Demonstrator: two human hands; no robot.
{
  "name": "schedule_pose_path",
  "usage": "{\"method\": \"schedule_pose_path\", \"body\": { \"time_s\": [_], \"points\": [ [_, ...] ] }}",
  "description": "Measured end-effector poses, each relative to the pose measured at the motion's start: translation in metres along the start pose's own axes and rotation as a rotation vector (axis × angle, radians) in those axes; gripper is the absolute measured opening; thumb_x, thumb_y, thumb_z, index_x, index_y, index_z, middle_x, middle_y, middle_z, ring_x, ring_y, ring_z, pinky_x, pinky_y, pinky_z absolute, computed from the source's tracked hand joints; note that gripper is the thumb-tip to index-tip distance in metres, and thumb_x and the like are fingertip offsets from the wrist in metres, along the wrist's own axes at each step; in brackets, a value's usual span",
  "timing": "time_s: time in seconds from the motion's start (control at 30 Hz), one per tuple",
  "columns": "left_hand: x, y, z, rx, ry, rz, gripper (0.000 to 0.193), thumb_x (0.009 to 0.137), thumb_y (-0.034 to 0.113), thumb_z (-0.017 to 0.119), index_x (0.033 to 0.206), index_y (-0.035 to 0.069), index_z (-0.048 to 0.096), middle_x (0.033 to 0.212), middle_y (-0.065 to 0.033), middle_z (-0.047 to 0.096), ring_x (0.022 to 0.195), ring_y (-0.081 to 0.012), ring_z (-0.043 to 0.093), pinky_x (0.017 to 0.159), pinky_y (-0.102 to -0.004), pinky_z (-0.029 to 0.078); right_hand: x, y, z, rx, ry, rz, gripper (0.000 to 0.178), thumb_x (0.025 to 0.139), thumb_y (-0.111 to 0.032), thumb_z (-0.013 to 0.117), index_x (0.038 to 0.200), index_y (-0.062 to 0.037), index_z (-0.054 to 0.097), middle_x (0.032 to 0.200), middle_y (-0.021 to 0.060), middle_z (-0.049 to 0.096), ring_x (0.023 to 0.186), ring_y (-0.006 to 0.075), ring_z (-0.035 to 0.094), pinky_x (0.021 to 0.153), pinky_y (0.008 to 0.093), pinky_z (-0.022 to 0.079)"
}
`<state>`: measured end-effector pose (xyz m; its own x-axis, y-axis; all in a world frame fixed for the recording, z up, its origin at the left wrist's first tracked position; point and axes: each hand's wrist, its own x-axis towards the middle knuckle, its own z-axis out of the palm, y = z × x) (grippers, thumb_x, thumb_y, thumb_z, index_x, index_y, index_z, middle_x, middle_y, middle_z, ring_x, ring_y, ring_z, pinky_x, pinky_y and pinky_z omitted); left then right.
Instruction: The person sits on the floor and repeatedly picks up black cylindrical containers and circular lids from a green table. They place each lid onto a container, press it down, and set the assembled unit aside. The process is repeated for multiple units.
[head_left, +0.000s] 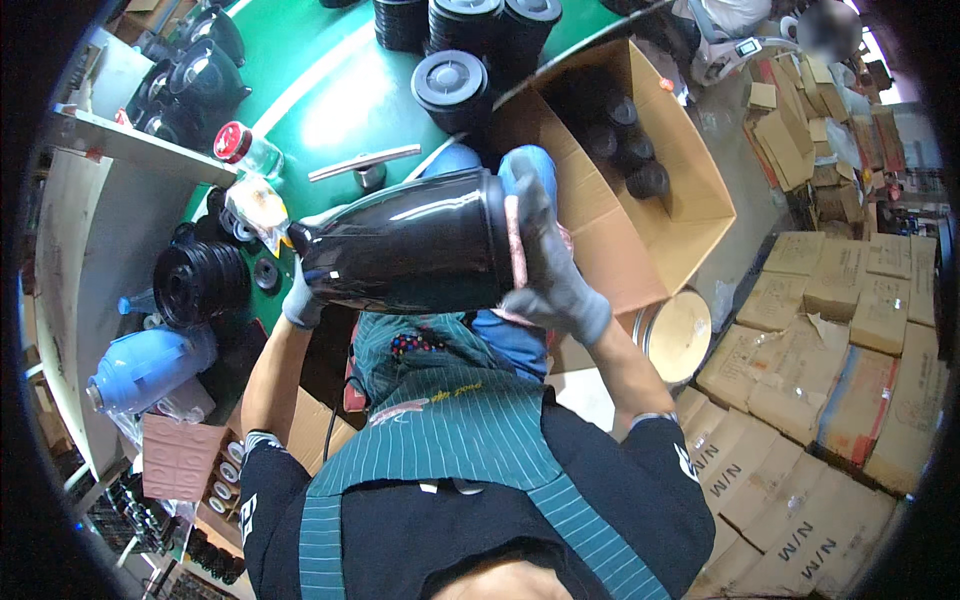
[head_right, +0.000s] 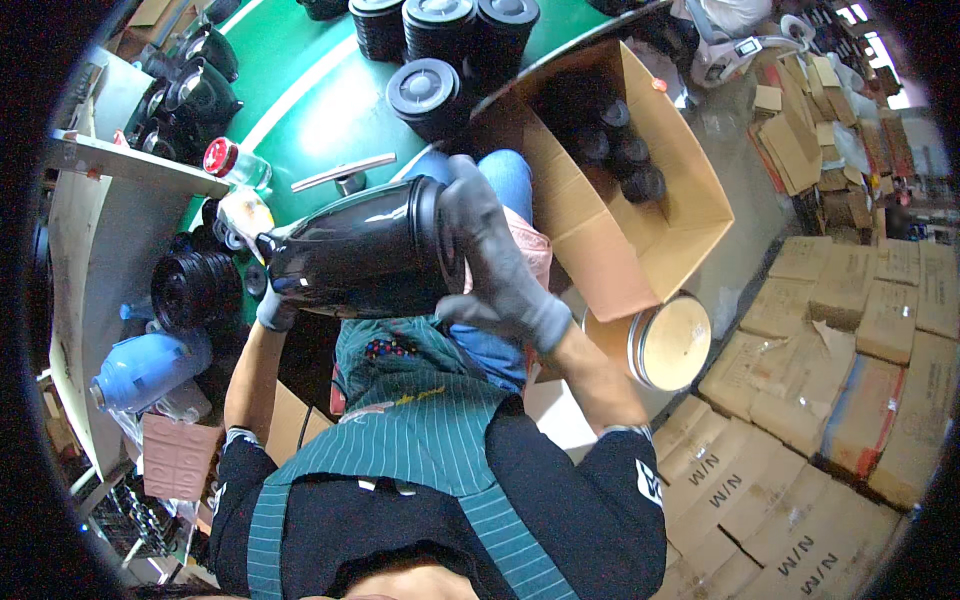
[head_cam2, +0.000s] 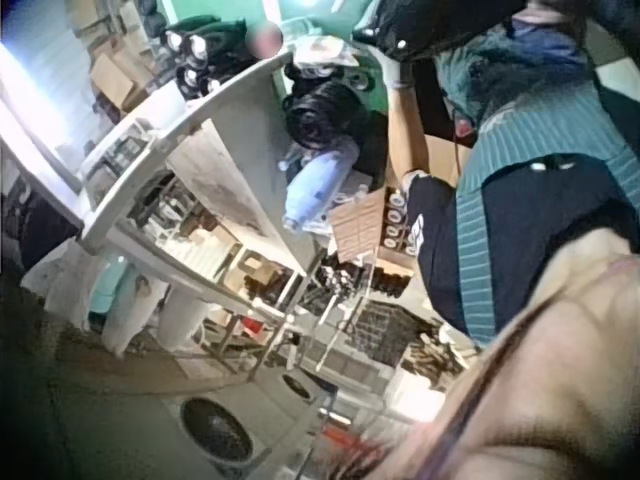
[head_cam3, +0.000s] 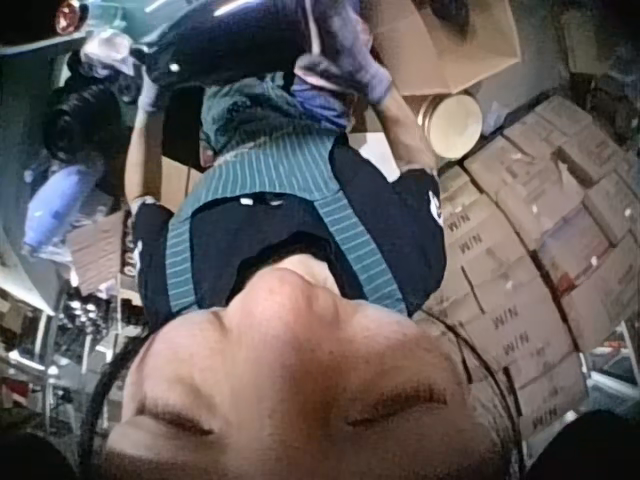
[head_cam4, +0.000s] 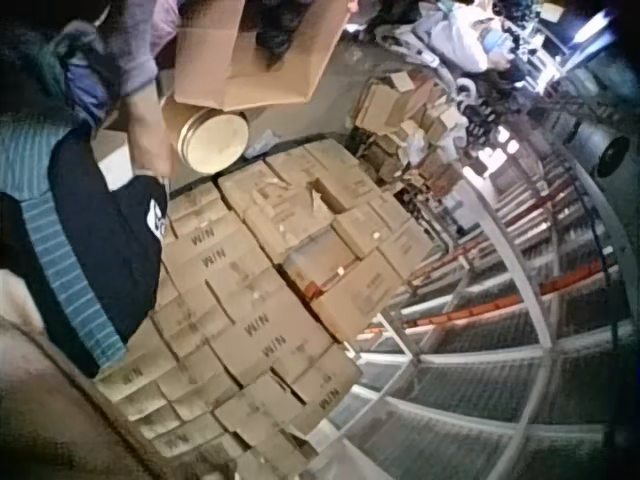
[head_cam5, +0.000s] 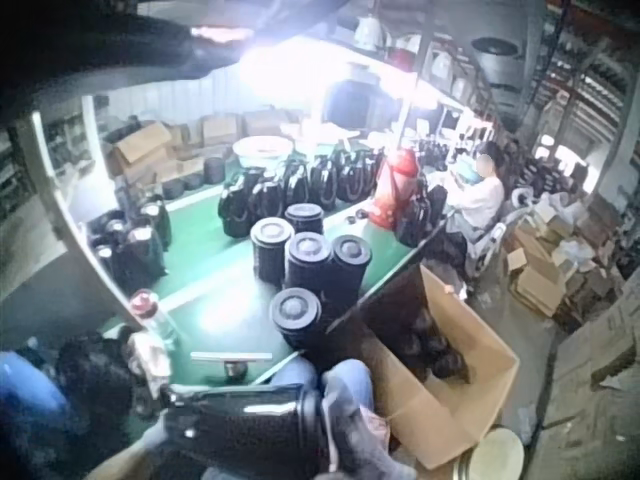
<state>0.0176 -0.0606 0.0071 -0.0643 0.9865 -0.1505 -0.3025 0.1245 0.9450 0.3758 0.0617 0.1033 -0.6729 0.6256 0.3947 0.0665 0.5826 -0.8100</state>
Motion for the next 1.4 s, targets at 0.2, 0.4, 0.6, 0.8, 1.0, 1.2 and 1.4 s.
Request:
{"method": "schedule_pose_path", "body": {
  "time_s": [0.2, 0.4, 0.6, 0.8, 1.0, 1.2, 1.4],
  "points": [
    [0.019, 0.099, 0.070, 0.957, 0.029, 0.745, 0.043, 0.085, 0.017, 0.077, 0.124, -0.003, 0.077, 0.117, -0.0181, 0.080, 0.104, -0.0330, 0.079, 0.095, -0.0379, 0.060, 0.015, -0.005, 0.002, 0.523, -0.027, 0.523, 0.067, 0.121, -0.042, 0.027, 0.168, 0.0060, 0.027, 0.173, 0.0178, 0.035, 0.160, 0.0232, 0.033, 0.132, 0.0332, 0.021],
    [0.011, 0.030, 0.046, 0.118, 0.180, 0.153, 0.046, 0.088, 0.020, 0.076, 0.128, -0.003, 0.075, 0.121, -0.0148, 0.079, 0.106, -0.0261, 0.077, 0.096, -0.0386, 0.061, 0.027, -0.001, 0.021, 0.004, 0.135, -0.169, 0.076, 0.118, -0.045, 0.036, 0.172, 0.0034, 0.013, 0.177, 0.0279, 0.018, 0.165, 0.0373, 0.022, 0.133, 0.0428, 0.020],
    [0.015, 0.113, 0.070, 1.131, -0.141, 0.816, 0.040, 0.088, 0.019, 0.071, 0.125, 0.003, 0.078, 0.116, -0.0204, 0.079, 0.105, -0.0356, 0.080, 0.091, -0.0405, 0.063, 0.009, -0.016, 0.017, 0.555, 0.041, 0.869, 0.067, 0.121, -0.038, 0.028, 0.168, 0.0076, 0.020, 0.167, 0.0217, 0.042, 0.155, 0.0319, 0.042, 0.132, 0.0406, 0.026],
    [0.009, 0.009, 0.039, -0.181, -0.014, -0.173, 0.035, 0.099, 0.017, 0.073, 0.128, -0.001, 0.075, 0.120, -0.0079, 0.079, 0.104, -0.0180, 0.073, 0.094, -0.0337, 0.061, 0.009, -0.023, 0.004, -0.035, 0.043, -0.218, 0.122, 0.095, -0.086, 0.048, 0.175, -0.0046, 0.006, 0.178, 0.0342, 0.005, 0.165, 0.0505, 0.011, 0.132, 0.0534, 0.013],
    [0.018, 0.023, 0.067, 0.036, -0.310, -0.099, 0.045, 0.095, 0.019, 0.081, 0.135, -0.001, 0.072, 0.127, -0.0097, 0.076, 0.110, -0.0180, 0.071, 0.098, -0.0361, 0.059, -0.022, -0.040, 0.000, -0.209, 0.078, -0.250, 0.145, 0.073, -0.101, 0.059, 0.177, -0.0159, 0.004, 0.176, 0.0384, 0.005, 0.162, 0.0573, 0.013, 0.129, 0.0636, 0.017],
    [0.018, 0.026, 0.090, 0.173, -0.283, 0.043, 0.046, 0.093, 0.017, 0.084, 0.133, 0.000, 0.072, 0.123, -0.0088, 0.076, 0.110, -0.0173, 0.071, 0.098, -0.0350, 0.059, -0.048, -0.058, 0.002, 0.238, 0.282, 0.132, 0.138, 0.081, -0.091, 0.065, 0.174, -0.0033, 0.012, 0.177, 0.0308, 0.017, 0.165, 0.0444, 0.018, 0.132, 0.0523, 0.018],
    [0.030, 0.080, 0.131, 0.622, -0.085, 0.440, 0.039, 0.088, 0.012, 0.075, 0.124, -0.003, 0.079, 0.115, -0.0162, 0.081, 0.108, -0.0257, 0.078, 0.100, -0.0382, 0.060, -0.045, -0.012, -0.017, 0.640, 0.343, 0.272, 0.089, 0.108, -0.065, 0.044, 0.167, 0.0005, 0.035, 0.172, 0.0199, 0.038, 0.158, 0.0284, 0.038, 0.131, 0.0394, 0.027]
  ]
}}
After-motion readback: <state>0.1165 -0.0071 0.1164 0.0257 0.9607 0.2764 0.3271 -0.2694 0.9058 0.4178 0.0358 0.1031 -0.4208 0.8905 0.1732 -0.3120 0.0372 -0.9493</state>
